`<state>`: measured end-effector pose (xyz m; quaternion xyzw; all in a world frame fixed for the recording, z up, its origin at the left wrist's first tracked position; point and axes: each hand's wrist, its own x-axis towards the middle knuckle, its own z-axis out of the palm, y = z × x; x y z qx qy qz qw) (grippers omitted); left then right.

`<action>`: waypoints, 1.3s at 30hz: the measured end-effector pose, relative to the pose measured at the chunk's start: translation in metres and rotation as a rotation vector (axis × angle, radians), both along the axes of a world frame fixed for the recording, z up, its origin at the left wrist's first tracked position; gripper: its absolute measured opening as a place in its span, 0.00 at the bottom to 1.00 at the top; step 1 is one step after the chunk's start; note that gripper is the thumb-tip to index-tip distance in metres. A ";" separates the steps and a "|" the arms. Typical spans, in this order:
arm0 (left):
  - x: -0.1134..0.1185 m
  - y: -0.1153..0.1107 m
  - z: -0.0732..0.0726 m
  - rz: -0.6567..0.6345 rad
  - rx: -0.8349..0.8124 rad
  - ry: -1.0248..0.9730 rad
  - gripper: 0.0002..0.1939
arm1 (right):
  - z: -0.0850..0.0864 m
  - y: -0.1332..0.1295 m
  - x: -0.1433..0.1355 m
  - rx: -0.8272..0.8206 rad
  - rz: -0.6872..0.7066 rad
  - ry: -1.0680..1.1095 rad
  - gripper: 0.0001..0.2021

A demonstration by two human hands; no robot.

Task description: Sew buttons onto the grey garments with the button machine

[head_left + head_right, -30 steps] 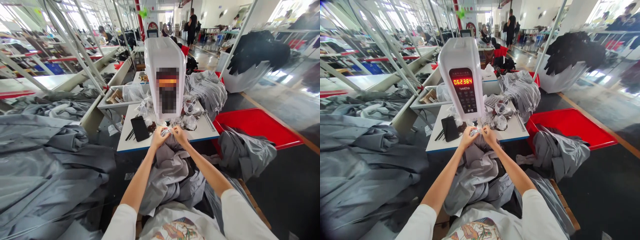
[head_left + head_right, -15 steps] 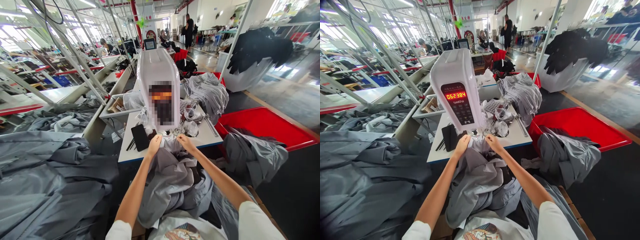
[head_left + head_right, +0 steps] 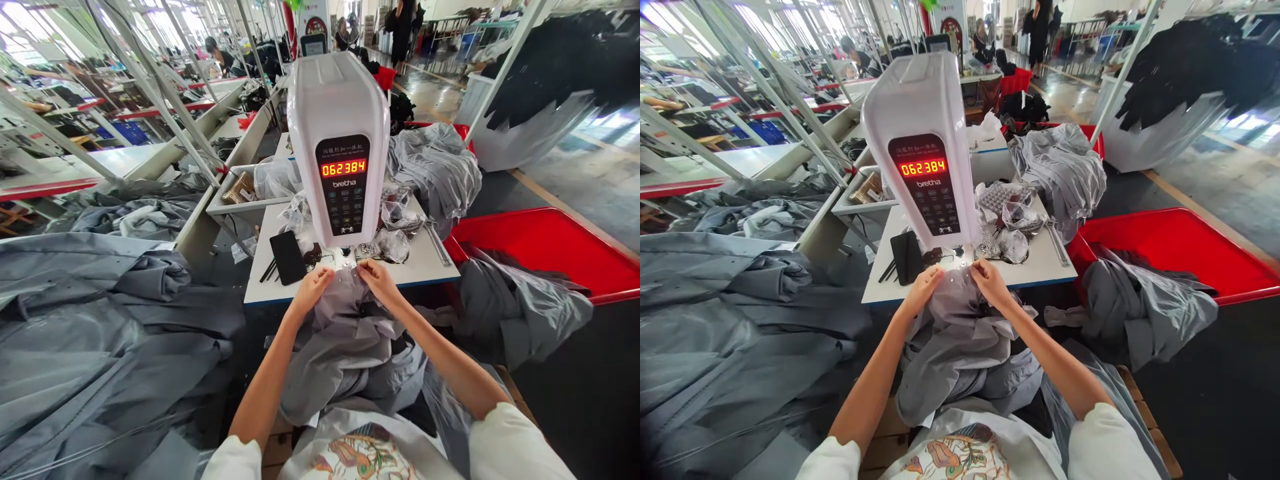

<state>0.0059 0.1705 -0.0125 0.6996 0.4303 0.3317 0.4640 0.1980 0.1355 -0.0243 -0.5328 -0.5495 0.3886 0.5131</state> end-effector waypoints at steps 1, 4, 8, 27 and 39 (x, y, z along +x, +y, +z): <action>-0.001 -0.005 0.004 -0.031 -0.020 0.003 0.22 | 0.005 -0.007 -0.003 0.004 0.015 -0.014 0.14; -0.003 -0.022 0.012 -0.112 -0.095 -0.010 0.19 | 0.024 -0.026 -0.009 0.021 0.061 -0.037 0.13; -0.002 -0.037 0.014 -0.072 -0.156 -0.064 0.20 | 0.037 -0.041 -0.005 0.036 0.087 -0.074 0.12; 0.000 -0.082 0.051 -0.008 -0.226 -0.157 0.30 | 0.080 -0.100 0.004 -0.065 0.037 0.125 0.16; 0.011 -0.093 0.054 -0.211 -0.116 -0.010 0.22 | 0.052 -0.066 0.038 -0.036 0.252 -0.131 0.14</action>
